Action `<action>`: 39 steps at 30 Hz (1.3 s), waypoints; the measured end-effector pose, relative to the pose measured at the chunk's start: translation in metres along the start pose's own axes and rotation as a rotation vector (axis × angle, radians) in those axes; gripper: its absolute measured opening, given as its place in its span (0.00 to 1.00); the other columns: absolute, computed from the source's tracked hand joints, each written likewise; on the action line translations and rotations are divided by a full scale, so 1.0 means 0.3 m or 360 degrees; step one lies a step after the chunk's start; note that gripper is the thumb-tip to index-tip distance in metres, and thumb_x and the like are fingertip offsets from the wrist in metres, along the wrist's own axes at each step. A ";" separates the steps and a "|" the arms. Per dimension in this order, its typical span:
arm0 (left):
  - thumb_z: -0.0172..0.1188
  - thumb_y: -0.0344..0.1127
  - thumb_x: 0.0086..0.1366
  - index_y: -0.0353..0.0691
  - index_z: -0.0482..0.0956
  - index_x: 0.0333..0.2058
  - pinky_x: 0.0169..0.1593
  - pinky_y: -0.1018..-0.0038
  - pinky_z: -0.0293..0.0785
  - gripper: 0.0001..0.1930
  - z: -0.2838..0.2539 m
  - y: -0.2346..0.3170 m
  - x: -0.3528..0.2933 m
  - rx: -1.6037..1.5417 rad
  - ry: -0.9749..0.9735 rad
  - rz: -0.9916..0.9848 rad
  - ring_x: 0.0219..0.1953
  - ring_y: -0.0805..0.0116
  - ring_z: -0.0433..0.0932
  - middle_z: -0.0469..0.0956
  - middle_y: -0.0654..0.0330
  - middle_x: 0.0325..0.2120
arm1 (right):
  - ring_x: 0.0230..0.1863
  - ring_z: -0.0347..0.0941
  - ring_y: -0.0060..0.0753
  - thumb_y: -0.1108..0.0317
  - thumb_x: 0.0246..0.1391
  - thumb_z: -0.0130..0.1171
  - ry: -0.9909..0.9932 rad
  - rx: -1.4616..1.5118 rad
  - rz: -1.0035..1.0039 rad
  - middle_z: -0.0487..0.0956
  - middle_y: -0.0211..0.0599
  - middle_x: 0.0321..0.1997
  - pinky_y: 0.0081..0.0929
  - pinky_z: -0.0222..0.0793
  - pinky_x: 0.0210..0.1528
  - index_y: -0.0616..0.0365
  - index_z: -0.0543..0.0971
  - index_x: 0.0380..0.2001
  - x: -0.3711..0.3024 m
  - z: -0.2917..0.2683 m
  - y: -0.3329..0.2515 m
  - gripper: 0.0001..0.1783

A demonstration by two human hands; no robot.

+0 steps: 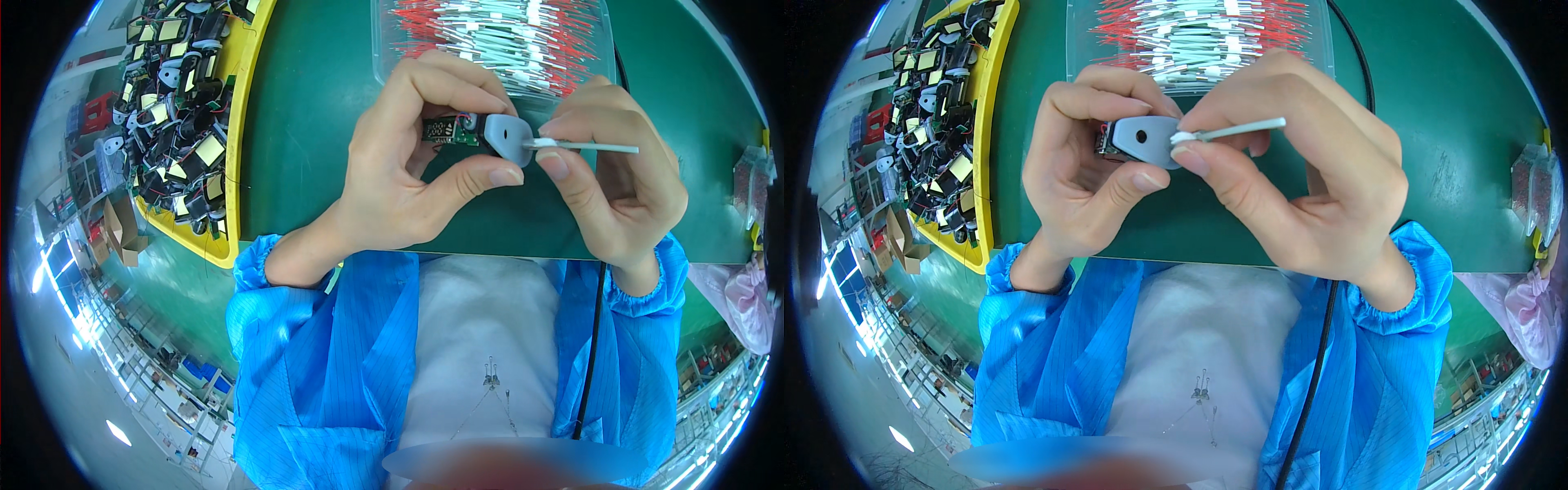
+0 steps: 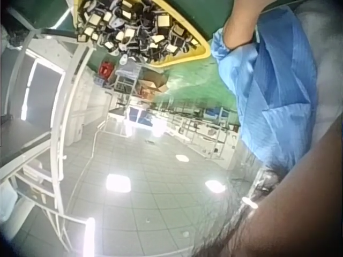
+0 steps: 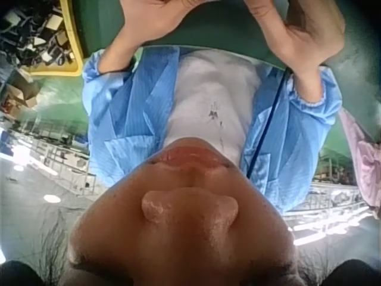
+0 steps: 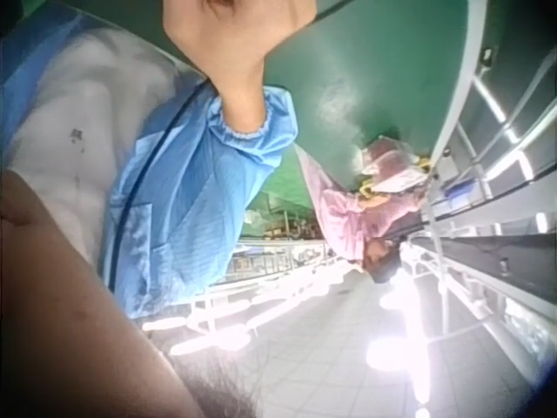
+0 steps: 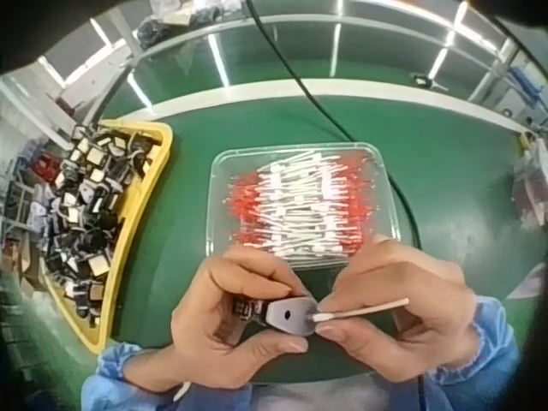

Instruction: The person assembles small electronic components by inserting wires into a connector housing. This is done using a small insertion tool to push the wires into place.

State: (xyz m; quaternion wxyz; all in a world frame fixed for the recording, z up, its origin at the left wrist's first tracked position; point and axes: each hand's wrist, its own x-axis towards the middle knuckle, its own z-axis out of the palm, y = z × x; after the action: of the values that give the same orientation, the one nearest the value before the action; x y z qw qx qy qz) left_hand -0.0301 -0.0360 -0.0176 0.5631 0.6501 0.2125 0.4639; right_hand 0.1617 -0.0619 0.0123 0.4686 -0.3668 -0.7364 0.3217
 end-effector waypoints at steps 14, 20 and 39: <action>0.66 0.28 0.52 0.33 0.66 0.40 0.40 0.79 0.68 0.20 0.020 -0.028 -0.001 -0.0093 0.0066 0.0143 0.36 0.71 0.70 0.70 0.54 0.35 | 0.26 0.66 0.34 0.80 0.48 0.57 0.0111 -0.0194 -0.0524 0.71 0.46 0.30 0.28 0.61 0.28 0.68 0.69 0.35 0.000 0.048 0.077 0.10; 0.64 0.34 0.56 0.34 0.63 0.41 0.42 0.70 0.72 0.21 0.017 -0.023 -0.028 -0.0126 0.0068 0.0110 0.38 0.62 0.74 0.70 0.48 0.37 | 0.24 0.70 0.37 0.81 0.40 0.64 0.0318 -0.0090 -0.0385 0.74 0.44 0.27 0.27 0.64 0.25 0.69 0.74 0.31 -0.009 0.092 0.035 0.12; 0.66 0.28 0.53 0.35 0.65 0.42 0.47 0.78 0.66 0.21 0.006 -0.001 0.000 -0.0096 0.0077 -0.0142 0.42 0.73 0.68 0.66 0.58 0.40 | 0.34 0.67 0.33 0.68 0.53 0.57 0.0049 0.0057 -0.0019 0.73 0.46 0.35 0.28 0.62 0.36 0.71 0.71 0.37 0.014 0.013 0.050 0.15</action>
State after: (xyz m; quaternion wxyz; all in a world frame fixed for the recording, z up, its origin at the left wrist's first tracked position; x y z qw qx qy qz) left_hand -0.0285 -0.0370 -0.0176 0.5973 0.6112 0.2409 0.4601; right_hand 0.1604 -0.0509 0.0006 0.4882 -0.3590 -0.7254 0.3263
